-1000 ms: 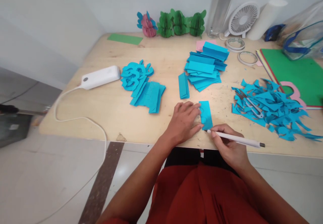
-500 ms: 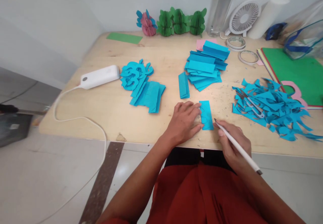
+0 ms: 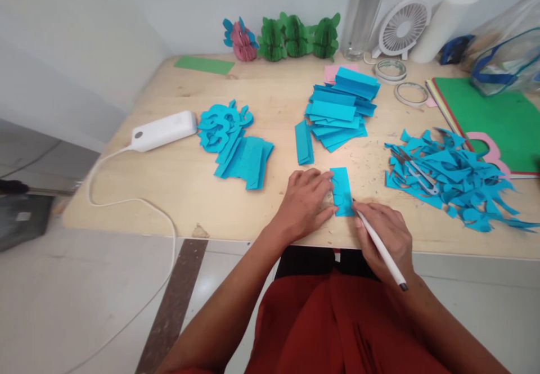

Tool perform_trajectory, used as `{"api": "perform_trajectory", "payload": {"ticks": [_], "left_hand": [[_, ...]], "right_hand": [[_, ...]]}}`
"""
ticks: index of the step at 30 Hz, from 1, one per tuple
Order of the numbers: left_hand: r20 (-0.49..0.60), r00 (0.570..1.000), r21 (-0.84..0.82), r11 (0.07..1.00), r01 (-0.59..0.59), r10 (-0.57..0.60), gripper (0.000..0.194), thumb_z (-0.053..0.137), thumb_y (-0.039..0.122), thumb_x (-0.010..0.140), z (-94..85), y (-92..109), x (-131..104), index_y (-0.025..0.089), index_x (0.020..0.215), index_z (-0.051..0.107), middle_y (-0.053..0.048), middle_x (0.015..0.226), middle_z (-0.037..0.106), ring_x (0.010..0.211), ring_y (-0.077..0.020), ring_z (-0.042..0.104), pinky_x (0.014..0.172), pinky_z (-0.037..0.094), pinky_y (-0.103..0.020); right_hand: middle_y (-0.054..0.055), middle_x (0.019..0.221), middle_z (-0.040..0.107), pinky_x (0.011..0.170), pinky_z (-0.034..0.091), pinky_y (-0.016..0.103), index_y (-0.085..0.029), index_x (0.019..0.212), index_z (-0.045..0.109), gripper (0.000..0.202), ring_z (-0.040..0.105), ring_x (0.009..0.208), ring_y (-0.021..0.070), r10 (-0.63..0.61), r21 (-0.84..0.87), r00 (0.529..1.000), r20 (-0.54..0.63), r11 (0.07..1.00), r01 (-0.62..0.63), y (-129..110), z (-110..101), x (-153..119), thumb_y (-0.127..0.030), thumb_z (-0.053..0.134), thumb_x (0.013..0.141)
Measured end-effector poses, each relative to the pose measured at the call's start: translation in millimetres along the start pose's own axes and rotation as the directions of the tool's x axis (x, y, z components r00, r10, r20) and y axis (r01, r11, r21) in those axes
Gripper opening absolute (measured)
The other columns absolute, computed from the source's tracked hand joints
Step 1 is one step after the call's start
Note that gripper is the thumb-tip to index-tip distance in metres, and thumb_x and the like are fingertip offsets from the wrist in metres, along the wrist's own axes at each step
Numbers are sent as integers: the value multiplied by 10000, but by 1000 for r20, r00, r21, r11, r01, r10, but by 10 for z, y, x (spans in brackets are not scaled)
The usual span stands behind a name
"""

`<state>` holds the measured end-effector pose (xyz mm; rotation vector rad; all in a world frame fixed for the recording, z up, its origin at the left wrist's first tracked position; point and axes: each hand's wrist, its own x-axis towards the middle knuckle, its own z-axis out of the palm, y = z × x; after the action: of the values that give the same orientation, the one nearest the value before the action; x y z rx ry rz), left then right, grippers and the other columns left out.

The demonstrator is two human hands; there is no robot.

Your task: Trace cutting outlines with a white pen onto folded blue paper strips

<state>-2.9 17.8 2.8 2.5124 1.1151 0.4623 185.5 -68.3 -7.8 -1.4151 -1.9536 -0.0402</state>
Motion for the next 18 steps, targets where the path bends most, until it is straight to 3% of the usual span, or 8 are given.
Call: {"api": "perform_trajectory", "payload": {"ticks": [18], "left_hand": [[-22, 1000, -40, 999, 0, -1, 292, 614, 364, 858, 29, -25, -18, 197, 1094, 573, -59, 1422, 530, 1288, -283, 414, 1084, 255, -476]], "right_hand": [[107, 948, 738, 827, 499, 376, -117, 1119, 628, 278, 659, 911, 240, -56, -56, 998, -29, 997, 54, -25, 24, 27, -76, 620, 845]]}}
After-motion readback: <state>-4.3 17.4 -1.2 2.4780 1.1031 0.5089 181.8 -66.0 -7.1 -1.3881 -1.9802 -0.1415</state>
